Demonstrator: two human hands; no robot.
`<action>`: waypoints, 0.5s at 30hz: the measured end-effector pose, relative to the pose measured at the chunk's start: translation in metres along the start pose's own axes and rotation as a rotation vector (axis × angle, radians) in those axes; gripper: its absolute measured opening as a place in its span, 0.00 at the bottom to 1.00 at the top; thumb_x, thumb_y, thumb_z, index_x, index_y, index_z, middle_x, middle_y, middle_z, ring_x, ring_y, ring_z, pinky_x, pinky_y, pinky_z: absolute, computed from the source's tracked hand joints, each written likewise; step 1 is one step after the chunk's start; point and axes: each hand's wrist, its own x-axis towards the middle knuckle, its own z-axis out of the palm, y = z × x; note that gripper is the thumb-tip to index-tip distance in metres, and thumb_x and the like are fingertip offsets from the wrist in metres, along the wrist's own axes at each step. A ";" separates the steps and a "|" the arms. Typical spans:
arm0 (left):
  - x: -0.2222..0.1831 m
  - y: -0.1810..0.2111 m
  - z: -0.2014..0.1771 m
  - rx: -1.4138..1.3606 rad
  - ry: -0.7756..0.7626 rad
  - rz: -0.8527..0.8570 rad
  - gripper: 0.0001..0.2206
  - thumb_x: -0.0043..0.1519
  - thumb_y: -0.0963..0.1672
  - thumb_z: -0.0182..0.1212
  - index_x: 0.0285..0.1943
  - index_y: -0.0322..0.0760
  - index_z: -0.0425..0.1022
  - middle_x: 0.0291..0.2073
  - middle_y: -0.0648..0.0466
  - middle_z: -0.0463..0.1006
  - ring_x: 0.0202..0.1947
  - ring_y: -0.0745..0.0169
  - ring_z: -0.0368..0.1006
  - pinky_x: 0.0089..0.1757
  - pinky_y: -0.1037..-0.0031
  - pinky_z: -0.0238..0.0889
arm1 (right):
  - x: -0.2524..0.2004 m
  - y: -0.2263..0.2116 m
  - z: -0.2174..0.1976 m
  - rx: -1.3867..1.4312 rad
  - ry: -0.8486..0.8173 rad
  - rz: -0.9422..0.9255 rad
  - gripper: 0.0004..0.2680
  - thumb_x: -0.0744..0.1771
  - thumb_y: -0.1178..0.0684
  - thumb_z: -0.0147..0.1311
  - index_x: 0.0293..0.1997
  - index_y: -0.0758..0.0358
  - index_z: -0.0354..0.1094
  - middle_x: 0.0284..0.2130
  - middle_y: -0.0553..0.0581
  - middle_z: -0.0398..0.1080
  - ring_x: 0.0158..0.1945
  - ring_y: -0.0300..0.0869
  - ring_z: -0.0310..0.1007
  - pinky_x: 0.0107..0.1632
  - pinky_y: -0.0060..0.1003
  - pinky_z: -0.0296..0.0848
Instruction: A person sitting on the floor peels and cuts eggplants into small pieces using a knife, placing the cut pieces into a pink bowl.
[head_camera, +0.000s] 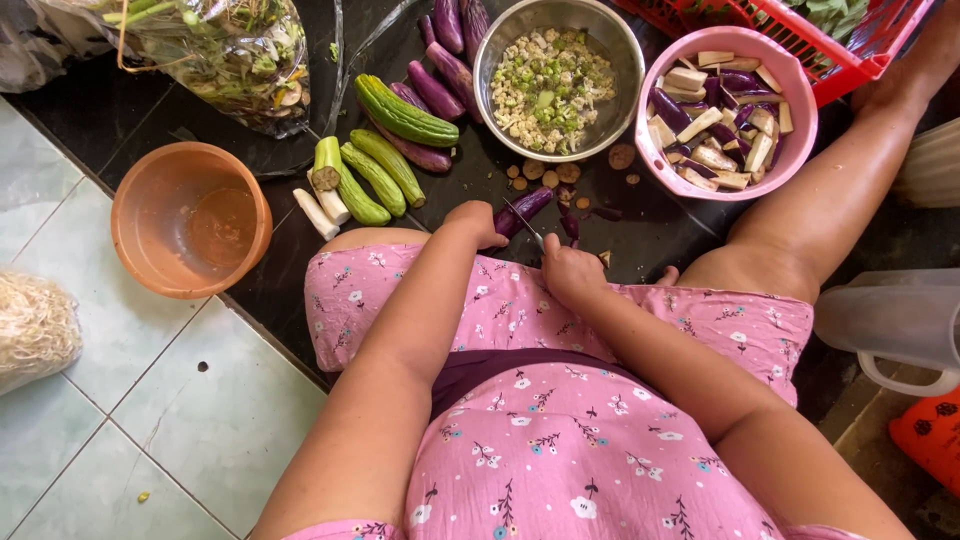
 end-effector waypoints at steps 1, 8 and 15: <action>0.000 0.001 -0.001 0.021 0.003 0.003 0.28 0.54 0.53 0.69 0.57 0.28 0.77 0.54 0.38 0.79 0.60 0.43 0.73 0.57 0.57 0.70 | 0.001 0.000 0.003 -0.030 0.023 -0.014 0.08 0.65 0.46 0.47 0.42 0.54 0.57 0.17 0.53 0.68 0.21 0.52 0.76 0.28 0.48 0.76; 0.010 -0.006 0.003 0.013 -0.014 0.018 0.29 0.57 0.53 0.67 0.60 0.29 0.75 0.56 0.38 0.78 0.61 0.42 0.72 0.57 0.56 0.69 | 0.003 0.001 -0.004 0.047 -0.010 -0.018 0.08 0.65 0.47 0.47 0.42 0.55 0.56 0.19 0.56 0.68 0.22 0.54 0.76 0.29 0.50 0.76; 0.012 -0.010 -0.003 -0.007 -0.025 0.022 0.31 0.52 0.54 0.70 0.57 0.27 0.76 0.54 0.37 0.78 0.60 0.41 0.73 0.58 0.57 0.68 | 0.004 0.001 -0.009 0.101 -0.069 0.009 0.07 0.66 0.47 0.45 0.43 0.55 0.55 0.19 0.57 0.68 0.23 0.57 0.77 0.30 0.53 0.76</action>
